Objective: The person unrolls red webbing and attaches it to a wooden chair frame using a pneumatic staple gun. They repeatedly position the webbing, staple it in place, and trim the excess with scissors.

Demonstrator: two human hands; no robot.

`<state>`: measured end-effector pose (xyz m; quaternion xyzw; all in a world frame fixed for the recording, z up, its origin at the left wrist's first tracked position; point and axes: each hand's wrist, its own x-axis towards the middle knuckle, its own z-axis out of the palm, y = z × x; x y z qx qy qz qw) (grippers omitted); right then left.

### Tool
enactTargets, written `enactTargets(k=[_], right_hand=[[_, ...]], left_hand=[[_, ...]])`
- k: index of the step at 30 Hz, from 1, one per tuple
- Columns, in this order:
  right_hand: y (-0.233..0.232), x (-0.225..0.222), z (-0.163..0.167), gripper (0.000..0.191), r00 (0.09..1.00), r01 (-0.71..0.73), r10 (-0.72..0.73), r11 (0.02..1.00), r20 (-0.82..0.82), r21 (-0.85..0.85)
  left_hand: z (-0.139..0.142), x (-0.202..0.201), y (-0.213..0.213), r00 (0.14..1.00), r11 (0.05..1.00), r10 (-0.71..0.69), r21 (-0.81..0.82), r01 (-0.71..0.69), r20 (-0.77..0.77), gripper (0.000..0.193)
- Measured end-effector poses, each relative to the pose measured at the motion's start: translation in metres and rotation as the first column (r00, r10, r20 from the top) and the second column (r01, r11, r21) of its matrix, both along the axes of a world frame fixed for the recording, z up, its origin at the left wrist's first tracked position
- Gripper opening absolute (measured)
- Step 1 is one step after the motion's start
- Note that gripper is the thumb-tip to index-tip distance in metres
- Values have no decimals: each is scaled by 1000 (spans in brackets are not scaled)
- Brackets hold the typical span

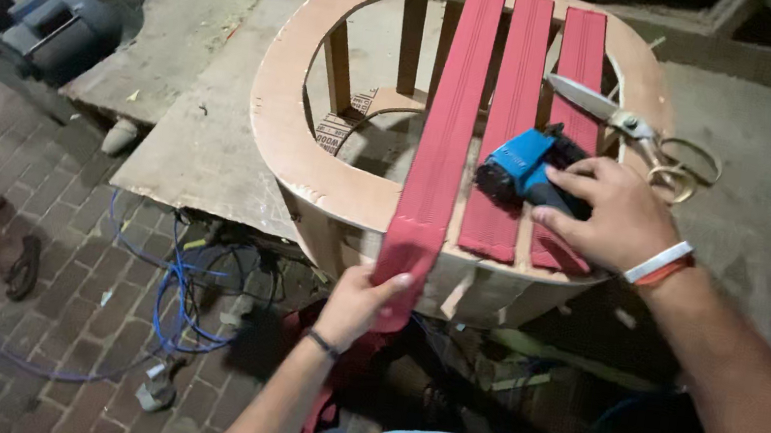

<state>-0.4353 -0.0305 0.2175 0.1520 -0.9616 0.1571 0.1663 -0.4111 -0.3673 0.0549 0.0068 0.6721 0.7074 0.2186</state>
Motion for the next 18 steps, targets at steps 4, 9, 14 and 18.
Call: enactTargets(k=[4, 9, 14, 18], right_hand=[[70, -30, 12, 25, 959, 275, -277, 961, 66, 40], [137, -67, -16, 43, 918, 329, -379, 889, 111, 319], [166, -85, -32, 41, 846, 297, -415, 888, 334, 351], [168, -90, -18, 56, 686, 364, -561, 816, 463, 449]], left_hand=[[21, 18, 0, 994, 987, 96, -127, -103, -57, 30], [60, 31, 4, 991, 990, 135, 37, -135, -6, 27], [88, 25, 3, 993, 984, 114, 144, -108, -33, 30], [90, 11, 2, 995, 984, 59, 174, -45, -76, 31]])
